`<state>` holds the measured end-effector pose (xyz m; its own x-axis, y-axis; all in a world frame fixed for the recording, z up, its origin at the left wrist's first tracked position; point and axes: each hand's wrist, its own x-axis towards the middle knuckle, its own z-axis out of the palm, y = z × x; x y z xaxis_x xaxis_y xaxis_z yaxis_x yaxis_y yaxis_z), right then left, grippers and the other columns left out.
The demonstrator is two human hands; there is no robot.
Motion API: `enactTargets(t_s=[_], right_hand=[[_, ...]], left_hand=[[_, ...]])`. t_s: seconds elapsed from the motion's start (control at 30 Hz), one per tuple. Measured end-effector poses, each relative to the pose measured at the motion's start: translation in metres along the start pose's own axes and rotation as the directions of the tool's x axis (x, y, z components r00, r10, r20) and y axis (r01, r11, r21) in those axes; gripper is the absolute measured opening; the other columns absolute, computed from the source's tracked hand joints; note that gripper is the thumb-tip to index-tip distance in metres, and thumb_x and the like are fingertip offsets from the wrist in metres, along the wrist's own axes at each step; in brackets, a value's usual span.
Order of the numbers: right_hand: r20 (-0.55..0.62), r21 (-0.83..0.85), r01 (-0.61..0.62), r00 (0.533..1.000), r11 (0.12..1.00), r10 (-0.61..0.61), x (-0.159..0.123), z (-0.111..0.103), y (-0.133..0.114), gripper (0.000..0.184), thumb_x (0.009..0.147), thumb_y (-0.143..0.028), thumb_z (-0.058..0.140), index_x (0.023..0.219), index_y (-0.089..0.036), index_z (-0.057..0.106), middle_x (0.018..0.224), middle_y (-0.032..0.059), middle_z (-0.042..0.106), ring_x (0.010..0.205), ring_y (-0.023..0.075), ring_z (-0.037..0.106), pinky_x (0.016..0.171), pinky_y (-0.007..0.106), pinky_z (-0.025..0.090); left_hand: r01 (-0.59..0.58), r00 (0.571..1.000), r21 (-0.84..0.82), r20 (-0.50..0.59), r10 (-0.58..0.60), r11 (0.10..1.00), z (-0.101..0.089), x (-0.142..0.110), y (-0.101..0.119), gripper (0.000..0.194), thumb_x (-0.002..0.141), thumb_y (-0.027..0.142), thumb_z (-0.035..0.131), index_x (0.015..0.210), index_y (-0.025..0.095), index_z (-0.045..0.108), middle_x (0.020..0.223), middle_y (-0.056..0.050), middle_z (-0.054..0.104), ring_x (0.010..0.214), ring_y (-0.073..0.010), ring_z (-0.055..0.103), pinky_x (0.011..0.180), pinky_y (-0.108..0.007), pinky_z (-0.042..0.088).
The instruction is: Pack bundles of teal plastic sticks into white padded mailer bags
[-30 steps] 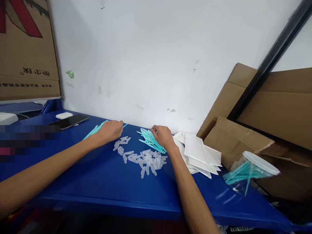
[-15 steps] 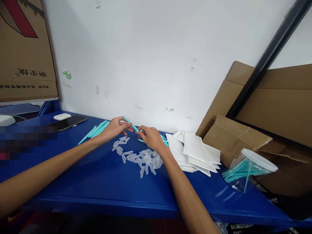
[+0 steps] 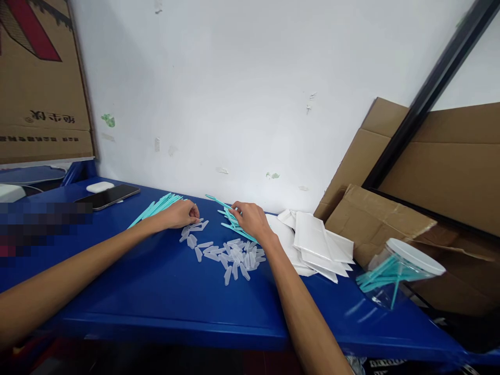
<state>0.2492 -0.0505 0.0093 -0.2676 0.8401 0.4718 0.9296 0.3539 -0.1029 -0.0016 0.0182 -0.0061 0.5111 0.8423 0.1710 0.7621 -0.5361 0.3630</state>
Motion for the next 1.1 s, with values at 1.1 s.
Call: enactTargets(t_s=[1.1], right_hand=[[-0.103, 0.132, -0.032, 0.994, 0.991, 0.046, 0.003, -0.003, 0.012, 0.033, 0.102, -0.039, 0.041, 0.089, -0.023, 0.067, 0.076, -0.0001, 0.072, 0.071, 0.0162, 0.066, 0.068, 0.024, 0.04]], left_hand=[[-0.143, 0.96, -0.088, -0.255, 0.116, 0.986, -0.005, -0.008, 0.017, 0.023, 0.091, 0.03, 0.045, 0.104, 0.022, 0.063, 0.092, -0.009, 0.07, 0.071, -0.0204, 0.061, 0.06, -0.028, 0.036]])
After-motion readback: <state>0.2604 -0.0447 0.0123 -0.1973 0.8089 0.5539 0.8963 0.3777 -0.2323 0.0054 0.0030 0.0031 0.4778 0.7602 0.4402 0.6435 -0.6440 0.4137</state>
